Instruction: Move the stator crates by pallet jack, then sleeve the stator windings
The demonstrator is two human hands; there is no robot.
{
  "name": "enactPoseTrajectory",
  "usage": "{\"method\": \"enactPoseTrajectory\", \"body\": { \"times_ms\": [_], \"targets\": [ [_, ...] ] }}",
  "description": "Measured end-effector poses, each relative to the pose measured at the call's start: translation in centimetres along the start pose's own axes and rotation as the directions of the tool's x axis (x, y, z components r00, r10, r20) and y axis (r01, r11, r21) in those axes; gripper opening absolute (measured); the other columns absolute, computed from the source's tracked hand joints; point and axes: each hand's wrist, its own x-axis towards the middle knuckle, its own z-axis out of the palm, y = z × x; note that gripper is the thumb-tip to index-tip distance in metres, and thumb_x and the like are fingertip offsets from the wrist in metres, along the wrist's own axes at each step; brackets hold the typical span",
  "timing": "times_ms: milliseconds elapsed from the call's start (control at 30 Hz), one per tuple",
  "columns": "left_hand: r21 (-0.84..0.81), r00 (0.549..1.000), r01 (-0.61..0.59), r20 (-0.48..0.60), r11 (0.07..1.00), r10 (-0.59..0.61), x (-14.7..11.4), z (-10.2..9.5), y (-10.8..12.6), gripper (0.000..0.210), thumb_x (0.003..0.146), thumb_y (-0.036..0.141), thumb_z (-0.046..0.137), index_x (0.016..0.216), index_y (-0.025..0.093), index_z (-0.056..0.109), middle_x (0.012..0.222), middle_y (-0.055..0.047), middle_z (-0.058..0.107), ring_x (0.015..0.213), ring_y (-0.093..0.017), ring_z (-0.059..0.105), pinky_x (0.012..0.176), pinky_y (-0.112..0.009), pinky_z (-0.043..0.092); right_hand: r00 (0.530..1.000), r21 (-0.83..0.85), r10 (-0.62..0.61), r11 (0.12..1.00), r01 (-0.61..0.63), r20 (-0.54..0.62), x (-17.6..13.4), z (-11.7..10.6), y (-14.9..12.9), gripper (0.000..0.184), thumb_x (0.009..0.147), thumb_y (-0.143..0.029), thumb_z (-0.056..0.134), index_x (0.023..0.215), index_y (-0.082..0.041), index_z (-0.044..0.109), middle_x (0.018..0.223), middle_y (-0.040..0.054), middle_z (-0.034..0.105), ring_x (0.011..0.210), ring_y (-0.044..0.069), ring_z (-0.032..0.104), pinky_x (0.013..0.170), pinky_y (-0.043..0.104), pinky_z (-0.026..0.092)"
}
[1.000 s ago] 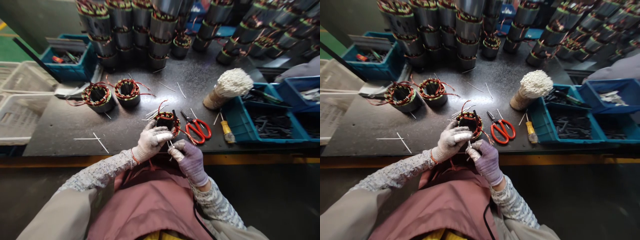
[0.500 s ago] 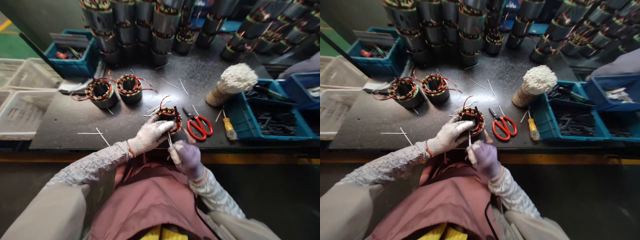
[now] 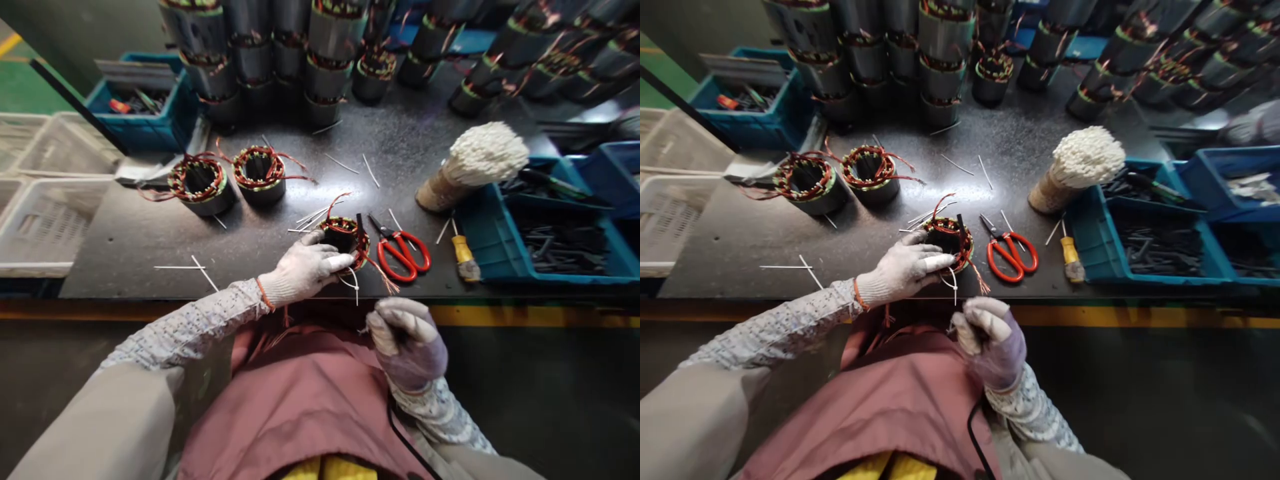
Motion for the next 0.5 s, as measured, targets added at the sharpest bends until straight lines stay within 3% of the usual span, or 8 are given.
{"method": "enactPoseTrajectory", "body": {
  "times_ms": [67, 133, 200, 233, 267, 300, 367, 500],
  "targets": [
    [-0.026, 0.999, -0.011, -0.048, 1.000, 0.010, -0.1, 0.2, -0.1, 0.030, 0.094, 0.033, 0.055, 0.122, 0.025, 0.064, 0.110, -0.006, 0.074, 0.106, -0.017, 0.067, 0.110, -0.045, 0.037, 0.988, 0.041, 0.147, 0.988, -0.149, 0.041, -0.9, -0.4, -0.1, 0.019, 0.083, -0.016, 0.069, 0.099, -0.021, 0.060, 0.090, 0.0041, 0.069, 0.075, 0.013, 0.068, 0.062, 0.023, 0.058],
    [-0.050, 0.997, -0.022, -0.078, 0.999, 0.019, -0.1, 0.4, -0.1, 0.027, 0.095, 0.033, 0.053, 0.118, 0.026, 0.066, 0.108, -0.005, 0.075, 0.105, -0.017, 0.068, 0.111, -0.046, 0.036, 0.904, 0.082, 0.392, 0.909, -0.409, 0.170, -1.5, -0.1, -0.1, 0.012, 0.086, -0.027, 0.065, 0.096, -0.020, 0.064, 0.080, 0.0038, 0.070, 0.062, 0.013, 0.066, 0.055, 0.023, 0.055],
    [-0.064, 0.996, -0.021, -0.087, 0.998, 0.015, -0.1, 0.4, -0.2, 0.026, 0.095, 0.035, 0.053, 0.116, 0.027, 0.068, 0.108, -0.004, 0.075, 0.105, -0.017, 0.068, 0.110, -0.047, 0.036, 0.672, 0.149, 0.649, 0.671, -0.726, 0.356, -1.2, 0.9, 0.0, 0.025, 0.089, -0.041, 0.060, 0.092, -0.017, 0.066, 0.066, 0.0027, 0.067, 0.047, 0.011, 0.058, 0.045, 0.022, 0.049],
    [-0.068, 0.996, -0.020, -0.089, 0.997, 0.014, -0.1, 0.4, -0.2, 0.026, 0.095, 0.035, 0.053, 0.115, 0.027, 0.068, 0.108, -0.004, 0.075, 0.105, -0.017, 0.068, 0.110, -0.047, 0.037, 0.548, 0.191, 0.708, 0.523, -0.831, 0.445, -0.8, 1.5, 0.0, 0.031, 0.088, -0.046, 0.058, 0.088, -0.016, 0.066, 0.063, 0.0023, 0.065, 0.043, 0.010, 0.054, 0.042, 0.021, 0.045],
    [-0.071, 0.996, -0.020, -0.090, 0.997, 0.014, -0.1, 0.3, -0.2, 0.026, 0.095, 0.036, 0.053, 0.115, 0.027, 0.068, 0.108, -0.004, 0.075, 0.105, -0.018, 0.068, 0.110, -0.046, 0.037, 0.458, 0.235, 0.719, 0.395, -0.888, 0.523, -0.2, 2.0, 0.0, 0.034, 0.087, -0.048, 0.058, 0.083, -0.015, 0.066, 0.061, 0.0021, 0.064, 0.042, 0.009, 0.052, 0.041, 0.021, 0.043],
    [-0.073, 0.995, -0.023, -0.094, 0.997, 0.016, 0.0, 0.3, -0.2, 0.026, 0.095, 0.036, 0.053, 0.114, 0.027, 0.069, 0.108, -0.004, 0.075, 0.105, -0.018, 0.068, 0.109, -0.046, 0.037, 0.404, 0.270, 0.704, 0.300, -0.915, 0.584, 0.4, 2.5, -0.2, 0.035, 0.085, -0.049, 0.059, 0.076, -0.015, 0.065, 0.061, 0.0022, 0.064, 0.042, 0.008, 0.051, 0.041, 0.020, 0.041],
    [-0.078, 0.995, -0.029, -0.096, 0.997, 0.021, 0.0, 0.2, -0.2, 0.026, 0.095, 0.035, 0.052, 0.112, 0.027, 0.070, 0.107, -0.004, 0.076, 0.104, -0.018, 0.069, 0.110, -0.045, 0.037, 0.376, 0.321, 0.653, 0.208, -0.924, 0.658, 1.5, 3.0, -0.8, 0.036, 0.083, -0.045, 0.060, 0.065, -0.014, 0.060, 0.059, 0.0017, 0.061, 0.041, 0.006, 0.046, 0.039, 0.018, 0.035],
    [-0.108, 0.994, -0.040, -0.103, 0.993, 0.029, 0.1, 0.2, -0.2, 0.025, 0.095, 0.033, 0.051, 0.110, 0.027, 0.071, 0.105, -0.002, 0.076, 0.102, -0.017, 0.069, 0.111, -0.044, 0.034, 0.364, 0.323, 0.503, 0.171, -0.931, 0.784, 2.6, 1.8, -3.4, 0.040, 0.084, -0.042, 0.059, 0.056, -0.015, 0.053, 0.047, -0.0011, 0.051, 0.040, 0.005, 0.039, 0.037, 0.016, 0.027]
  ]
}}
